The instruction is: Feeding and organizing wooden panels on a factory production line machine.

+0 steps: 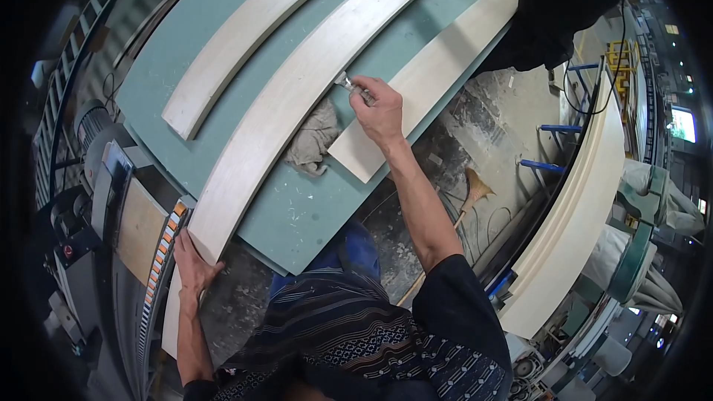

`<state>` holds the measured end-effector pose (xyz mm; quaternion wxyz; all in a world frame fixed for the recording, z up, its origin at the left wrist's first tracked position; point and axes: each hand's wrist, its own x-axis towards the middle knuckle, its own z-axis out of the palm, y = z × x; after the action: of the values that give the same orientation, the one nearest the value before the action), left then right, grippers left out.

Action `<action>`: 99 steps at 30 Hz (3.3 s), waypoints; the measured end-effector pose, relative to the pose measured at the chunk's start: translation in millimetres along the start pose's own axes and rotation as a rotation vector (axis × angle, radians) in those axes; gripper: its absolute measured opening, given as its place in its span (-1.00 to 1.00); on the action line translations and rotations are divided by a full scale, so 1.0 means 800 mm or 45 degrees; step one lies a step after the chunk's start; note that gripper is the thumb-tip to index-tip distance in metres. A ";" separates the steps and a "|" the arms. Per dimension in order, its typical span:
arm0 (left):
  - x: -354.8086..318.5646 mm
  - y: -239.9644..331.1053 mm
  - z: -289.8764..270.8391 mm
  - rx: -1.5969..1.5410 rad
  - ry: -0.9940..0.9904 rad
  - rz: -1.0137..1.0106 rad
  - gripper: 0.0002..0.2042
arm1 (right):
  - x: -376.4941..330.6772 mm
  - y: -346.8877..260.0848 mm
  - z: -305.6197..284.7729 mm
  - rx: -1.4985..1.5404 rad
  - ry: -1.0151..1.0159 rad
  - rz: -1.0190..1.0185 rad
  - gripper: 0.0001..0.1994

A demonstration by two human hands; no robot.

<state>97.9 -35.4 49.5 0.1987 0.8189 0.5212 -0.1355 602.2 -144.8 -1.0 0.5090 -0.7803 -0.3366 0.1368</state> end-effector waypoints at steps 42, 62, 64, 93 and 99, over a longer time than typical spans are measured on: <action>0.012 -0.012 -0.029 -0.013 -0.222 -0.009 0.25 | 0.027 -0.012 0.011 -0.168 0.111 -0.246 -0.74; 0.016 -0.018 -0.028 -0.012 -0.261 -0.064 0.28 | 0.057 0.004 0.000 -0.107 0.146 -0.174 -0.74; 0.018 -0.011 -0.032 -0.041 -0.286 -0.073 0.28 | 0.062 0.010 0.004 -0.125 0.112 -0.241 -0.74; 0.016 0.002 -0.040 -0.029 -0.268 -0.059 0.27 | 0.088 0.011 -0.027 -0.244 0.138 -0.190 -0.75; 0.019 0.004 -0.042 -0.035 -0.309 -0.087 0.27 | 0.086 0.009 -0.024 -0.223 0.099 -0.233 -0.75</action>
<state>107.5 -8.4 73.2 0.2667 0.7754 0.5226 -0.2332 666.4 -114.7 10.0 0.4618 -0.7925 -0.3971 0.0295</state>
